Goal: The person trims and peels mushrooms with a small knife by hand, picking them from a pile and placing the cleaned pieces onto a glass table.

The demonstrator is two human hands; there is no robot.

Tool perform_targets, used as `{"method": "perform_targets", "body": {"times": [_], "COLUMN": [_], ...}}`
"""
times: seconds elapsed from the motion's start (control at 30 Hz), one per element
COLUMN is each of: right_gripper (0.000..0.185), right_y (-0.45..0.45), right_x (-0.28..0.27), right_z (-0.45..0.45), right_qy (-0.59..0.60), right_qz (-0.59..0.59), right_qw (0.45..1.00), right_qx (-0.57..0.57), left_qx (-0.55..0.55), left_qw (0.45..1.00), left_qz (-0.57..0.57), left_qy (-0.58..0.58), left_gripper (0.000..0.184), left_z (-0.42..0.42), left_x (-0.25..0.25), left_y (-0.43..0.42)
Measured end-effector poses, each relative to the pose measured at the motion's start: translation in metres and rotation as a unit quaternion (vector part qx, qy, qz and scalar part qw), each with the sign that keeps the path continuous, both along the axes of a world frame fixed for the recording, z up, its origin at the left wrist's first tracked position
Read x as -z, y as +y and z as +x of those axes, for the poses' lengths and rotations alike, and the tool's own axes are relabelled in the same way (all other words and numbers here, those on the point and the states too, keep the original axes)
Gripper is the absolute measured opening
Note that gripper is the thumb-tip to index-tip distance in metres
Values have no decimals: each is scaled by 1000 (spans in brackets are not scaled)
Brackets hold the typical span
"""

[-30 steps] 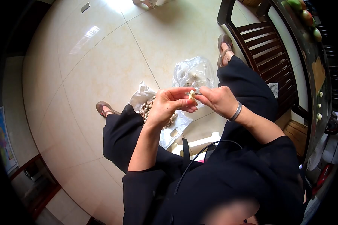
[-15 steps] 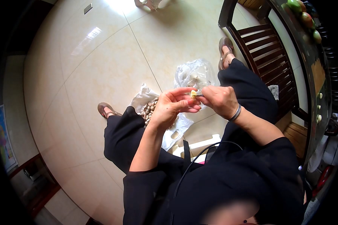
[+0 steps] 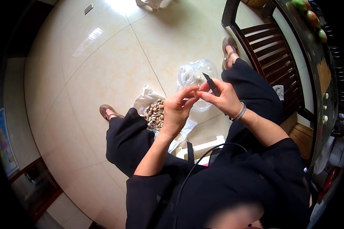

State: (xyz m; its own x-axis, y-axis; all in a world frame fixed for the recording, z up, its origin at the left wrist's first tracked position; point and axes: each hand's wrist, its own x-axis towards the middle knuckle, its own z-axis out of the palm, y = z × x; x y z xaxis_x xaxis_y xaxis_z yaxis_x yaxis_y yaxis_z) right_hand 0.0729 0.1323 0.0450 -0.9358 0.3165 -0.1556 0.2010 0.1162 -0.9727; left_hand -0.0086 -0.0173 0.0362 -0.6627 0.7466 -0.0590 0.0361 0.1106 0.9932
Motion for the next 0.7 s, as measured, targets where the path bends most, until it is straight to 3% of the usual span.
{"method": "perform_targets", "body": {"times": [0.07,0.23,0.7], "right_gripper": [19,19,15], "right_y": [3,3,4], "right_x": [0,2,2], "right_z": [1,1,3], "right_qy": [-40,-46,-70], "right_qz": [-16,-56,-26], "right_qw": [998,997,997], "right_qx": [-36,-31,-27], "left_qx": [-1,-23,-16], "left_qw": [1000,985,957], "left_qz": [-4,68,81], "left_qy": [7,-160,-280], "left_gripper": [28,27,28], "left_z": [1,0,2], "left_x": [0,3,8], "left_y": [1,1,1]}}
